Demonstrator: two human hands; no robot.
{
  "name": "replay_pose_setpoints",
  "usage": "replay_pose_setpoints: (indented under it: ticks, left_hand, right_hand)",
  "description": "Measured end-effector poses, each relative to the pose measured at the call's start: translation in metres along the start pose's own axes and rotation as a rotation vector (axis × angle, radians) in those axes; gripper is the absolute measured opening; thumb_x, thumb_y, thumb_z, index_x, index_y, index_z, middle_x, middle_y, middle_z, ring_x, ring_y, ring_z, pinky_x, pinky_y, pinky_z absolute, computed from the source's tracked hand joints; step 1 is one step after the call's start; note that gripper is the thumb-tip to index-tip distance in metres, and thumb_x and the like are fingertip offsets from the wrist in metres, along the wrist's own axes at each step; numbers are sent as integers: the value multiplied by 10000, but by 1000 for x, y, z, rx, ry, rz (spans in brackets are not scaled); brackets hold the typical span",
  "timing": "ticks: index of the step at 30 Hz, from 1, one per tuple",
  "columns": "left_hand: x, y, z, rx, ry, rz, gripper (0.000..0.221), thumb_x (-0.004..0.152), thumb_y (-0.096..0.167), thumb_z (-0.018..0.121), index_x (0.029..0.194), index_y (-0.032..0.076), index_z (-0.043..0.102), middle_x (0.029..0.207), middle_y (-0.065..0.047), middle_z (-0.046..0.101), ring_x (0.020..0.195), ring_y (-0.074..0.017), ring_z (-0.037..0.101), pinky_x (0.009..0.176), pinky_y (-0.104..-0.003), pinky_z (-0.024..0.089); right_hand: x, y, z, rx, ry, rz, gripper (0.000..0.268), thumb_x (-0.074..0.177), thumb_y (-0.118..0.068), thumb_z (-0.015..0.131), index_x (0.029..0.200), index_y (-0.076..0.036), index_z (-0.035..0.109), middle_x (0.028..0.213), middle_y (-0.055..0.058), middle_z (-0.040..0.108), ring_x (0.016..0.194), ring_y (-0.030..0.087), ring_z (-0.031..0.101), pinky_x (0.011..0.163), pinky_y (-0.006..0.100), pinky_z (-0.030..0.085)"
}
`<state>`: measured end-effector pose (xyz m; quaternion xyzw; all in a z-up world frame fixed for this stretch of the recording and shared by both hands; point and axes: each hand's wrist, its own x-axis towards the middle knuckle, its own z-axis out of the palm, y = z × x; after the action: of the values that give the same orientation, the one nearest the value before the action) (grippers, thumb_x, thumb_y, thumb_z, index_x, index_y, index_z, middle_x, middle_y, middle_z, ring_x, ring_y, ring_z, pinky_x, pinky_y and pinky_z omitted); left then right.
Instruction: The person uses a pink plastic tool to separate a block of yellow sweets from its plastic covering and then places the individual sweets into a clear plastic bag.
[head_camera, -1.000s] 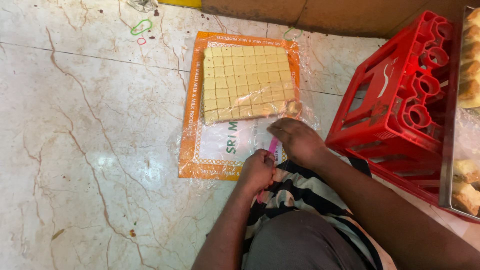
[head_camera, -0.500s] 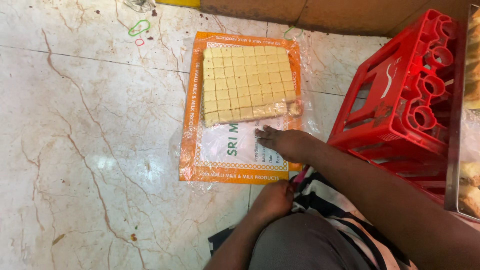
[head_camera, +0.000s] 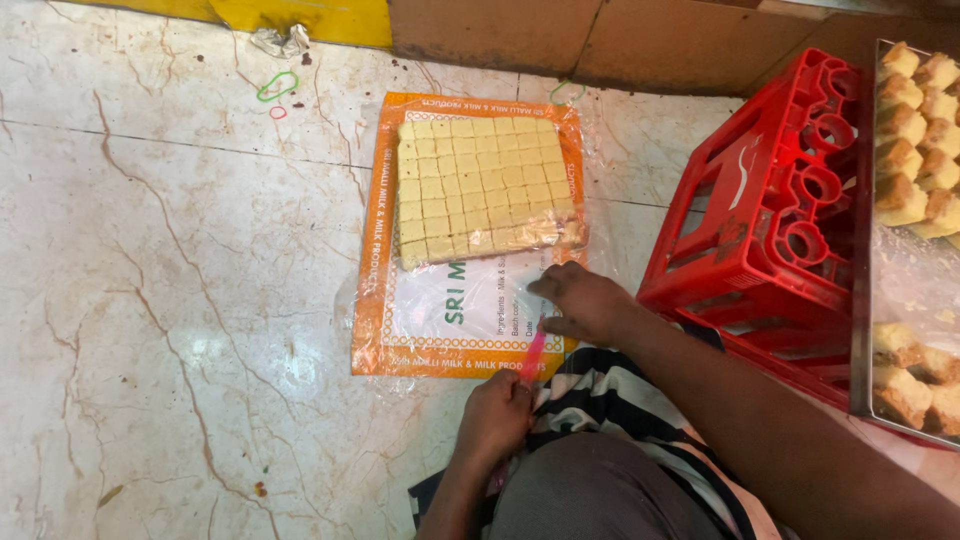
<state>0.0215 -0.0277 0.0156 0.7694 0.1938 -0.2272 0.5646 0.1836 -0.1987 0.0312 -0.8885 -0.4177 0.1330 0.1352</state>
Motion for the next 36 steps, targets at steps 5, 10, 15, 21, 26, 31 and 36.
replay_pose_setpoints:
  ticks: [5,10,15,21,26,31,36]
  left_hand:
    - [-7,-31,7,40,51,58,242,958,246,573,974,38,695,782,-160,748,736,-298,741,699,-413,559]
    - [-10,-18,4,-42,31,51,246,961,257,567,996,50,696,747,-139,747,690,-259,747,673,-395,568]
    - [16,6,11,-160,97,151,262,982,250,559,1005,26,693,682,-109,718,615,-206,719,620,-367,563]
    - [18,3,10,-114,204,139,258,981,250,556,1077,47,683,683,-116,721,601,-199,708,616,-358,558]
    - [15,-4,14,-188,156,113,268,992,266,556,1053,42,688,746,-114,743,641,-219,736,632,-371,575]
    - [2,-12,10,-7,168,175,255,985,278,595,1067,61,701,792,-138,759,699,-262,742,658,-387,560]
    - [-10,-17,13,-80,204,224,249,974,268,578,1075,78,702,765,-122,770,669,-261,766,633,-384,579]
  right_hand:
    - [8,-9,22,-221,-81,99,244,916,-211,631,1121,-106,710,1087,102,651,1075,324,621,909,445,539]
    - [3,8,15,202,168,172,196,946,-208,648,1041,-53,721,1010,126,687,976,299,670,863,407,556]
    - [3,28,-2,529,316,326,218,941,-187,644,1078,-32,714,1039,150,717,914,240,711,837,341,564]
    - [-4,4,-23,149,239,29,401,851,-246,727,1184,-25,700,1128,170,675,1046,337,632,867,430,535]
    - [2,-15,-10,-87,30,90,290,894,-307,698,1105,-112,738,1067,97,686,1064,301,632,876,438,545]
    - [2,4,-9,174,107,147,252,944,-315,672,1018,-88,753,1037,103,703,976,283,680,850,406,560]
    - [0,12,-12,326,100,223,261,922,-293,665,1032,-68,737,1011,120,700,907,278,707,815,385,574]
